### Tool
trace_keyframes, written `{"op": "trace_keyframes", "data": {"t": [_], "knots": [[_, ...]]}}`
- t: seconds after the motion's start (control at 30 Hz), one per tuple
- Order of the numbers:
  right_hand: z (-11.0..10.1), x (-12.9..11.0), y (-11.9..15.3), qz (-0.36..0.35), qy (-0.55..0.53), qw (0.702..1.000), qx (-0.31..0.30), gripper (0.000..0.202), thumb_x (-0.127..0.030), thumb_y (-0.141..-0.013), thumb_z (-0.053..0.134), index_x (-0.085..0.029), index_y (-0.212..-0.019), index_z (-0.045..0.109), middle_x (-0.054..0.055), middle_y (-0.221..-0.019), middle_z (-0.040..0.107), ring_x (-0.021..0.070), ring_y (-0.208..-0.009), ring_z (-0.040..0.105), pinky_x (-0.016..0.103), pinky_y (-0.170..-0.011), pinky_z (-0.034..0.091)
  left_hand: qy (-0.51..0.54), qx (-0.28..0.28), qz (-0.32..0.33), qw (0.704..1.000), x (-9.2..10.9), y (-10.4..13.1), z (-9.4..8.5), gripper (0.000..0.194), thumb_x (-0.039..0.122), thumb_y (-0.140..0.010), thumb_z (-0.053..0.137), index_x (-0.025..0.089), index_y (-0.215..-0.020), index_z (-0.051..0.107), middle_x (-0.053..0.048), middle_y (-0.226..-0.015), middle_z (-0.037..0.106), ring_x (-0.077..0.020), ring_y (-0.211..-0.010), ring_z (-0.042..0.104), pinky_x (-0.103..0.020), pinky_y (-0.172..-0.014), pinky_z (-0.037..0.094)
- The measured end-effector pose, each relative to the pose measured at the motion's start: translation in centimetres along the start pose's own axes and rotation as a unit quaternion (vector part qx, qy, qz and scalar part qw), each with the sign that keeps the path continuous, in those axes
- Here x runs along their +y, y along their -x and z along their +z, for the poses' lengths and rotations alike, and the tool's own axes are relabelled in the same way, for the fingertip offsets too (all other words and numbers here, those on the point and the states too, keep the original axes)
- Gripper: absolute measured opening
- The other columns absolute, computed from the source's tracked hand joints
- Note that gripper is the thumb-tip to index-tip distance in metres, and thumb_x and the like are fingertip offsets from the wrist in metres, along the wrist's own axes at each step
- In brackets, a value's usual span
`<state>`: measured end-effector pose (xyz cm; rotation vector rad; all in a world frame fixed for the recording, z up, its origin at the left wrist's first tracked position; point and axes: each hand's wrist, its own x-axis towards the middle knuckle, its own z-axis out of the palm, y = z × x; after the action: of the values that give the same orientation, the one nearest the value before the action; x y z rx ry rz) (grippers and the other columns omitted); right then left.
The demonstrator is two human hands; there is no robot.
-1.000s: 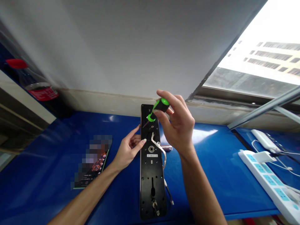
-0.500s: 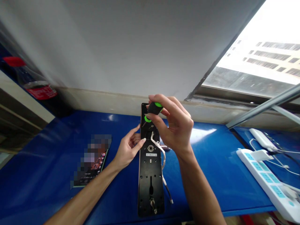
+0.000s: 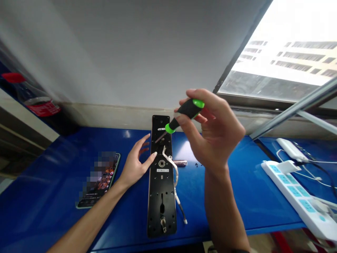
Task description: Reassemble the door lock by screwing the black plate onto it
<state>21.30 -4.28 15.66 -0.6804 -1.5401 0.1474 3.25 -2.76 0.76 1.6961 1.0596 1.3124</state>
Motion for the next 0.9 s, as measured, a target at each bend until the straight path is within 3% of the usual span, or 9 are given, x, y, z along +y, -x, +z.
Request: {"op": "trace_keyframes", "data": {"t": [0.07,0.13,0.27,0.37,0.53,0.67,0.77,0.9], "knots": [[-2.5,-0.5,-0.6,-0.018,0.02,1.0,0.014,0.034,-0.015,-0.084,0.074,-0.032,-0.113,0.071,0.002,-0.109,0.073,0.0215,-0.095,0.072,0.041,-0.083,0.066,-0.133,0.056,0.077,0.987,1.5,-0.1,0.3,0.045,0.026,-0.089,0.068,0.024,-0.133,0.061,-0.01,-0.144,0.055,-0.0299,-0.134,0.051,-0.049,-0.115,0.042],[-5.5,-0.5,-0.9,0.01,0.054,0.998,-0.018,0.035,-0.017,-0.083,0.075,-0.034,-0.113,0.069,0.001,-0.11,0.073,0.0218,-0.098,0.072,0.04,-0.084,0.066,-0.177,0.055,0.151,0.971,3.3,-0.2,1.0,0.028,0.02,-0.091,0.063,0.023,-0.119,0.068,-0.008,-0.129,0.064,-0.0262,-0.123,0.059,-0.046,-0.111,0.045],[-11.4,0.6,-0.8,0.097,0.084,0.984,-0.122,0.031,-0.02,-0.079,0.079,-0.026,-0.107,0.07,0.002,-0.101,0.073,0.0213,-0.092,0.074,0.038,-0.078,0.067,-0.173,-0.108,0.245,0.948,6.4,-1.2,3.5,0.019,0.017,-0.096,0.055,0.02,-0.108,0.07,-0.007,-0.108,0.072,-0.0206,-0.102,0.067,-0.035,-0.094,0.055],[-14.3,2.0,-0.3,0.21,0.168,0.946,-0.179,0.022,-0.027,-0.081,0.077,-0.022,-0.101,0.07,0.003,-0.1,0.073,0.0204,-0.089,0.073,0.039,-0.082,0.064,-0.202,-0.216,0.259,0.92,7.6,-2.4,6.1,0.021,0.017,-0.098,0.053,0.017,-0.11,0.07,-0.008,-0.104,0.074,-0.02,-0.096,0.069,-0.035,-0.087,0.056],[-16.1,4.6,0.4,0.289,0.172,0.917,-0.216,0.021,-0.027,-0.079,0.076,-0.021,-0.098,0.069,0.002,-0.089,0.073,0.0191,-0.08,0.072,0.038,-0.081,0.061,-0.372,-0.357,0.234,0.824,7.7,-4.3,10.2,0.024,0.02,-0.098,0.055,0.019,-0.116,0.071,-0.008,-0.102,0.075,-0.0245,-0.093,0.071,-0.036,-0.08,0.055],[-16.5,6.3,0.7,0.306,0.166,0.908,-0.231,0.021,-0.03,-0.077,0.078,-0.02,-0.093,0.068,0.003,-0.087,0.073,0.0196,-0.081,0.072,0.038,-0.082,0.06,-0.467,-0.421,0.216,0.747,6.6,-5.1,12.4,0.025,0.024,-0.095,0.061,0.019,-0.117,0.07,-0.01,-0.106,0.073,-0.0273,-0.096,0.07,-0.036,-0.079,0.053],[-16.9,7.0,1.0,0.314,0.152,0.908,-0.23,0.025,-0.036,-0.077,0.078,-0.02,-0.092,0.067,0.003,-0.085,0.073,0.0199,-0.079,0.072,0.038,-0.081,0.06,-0.476,-0.44,0.228,0.727,5.4,-5.2,13.4,0.024,0.025,-0.094,0.063,0.02,-0.116,0.07,-0.01,-0.106,0.072,-0.0287,-0.101,0.067,-0.036,-0.08,0.052],[-17.2,7.3,1.2,0.332,0.12,0.907,-0.23,0.027,-0.036,-0.076,0.079,-0.021,-0.092,0.064,0.003,-0.084,0.073,0.0208,-0.077,0.073,0.036,-0.075,0.06,-0.451,-0.453,0.246,0.728,4.7,-5.1,14.0,0.019,0.026,-0.095,0.062,0.022,-0.11,0.071,-0.008,-0.103,0.071,-0.0269,-0.101,0.066,-0.034,-0.081,0.05]]}}
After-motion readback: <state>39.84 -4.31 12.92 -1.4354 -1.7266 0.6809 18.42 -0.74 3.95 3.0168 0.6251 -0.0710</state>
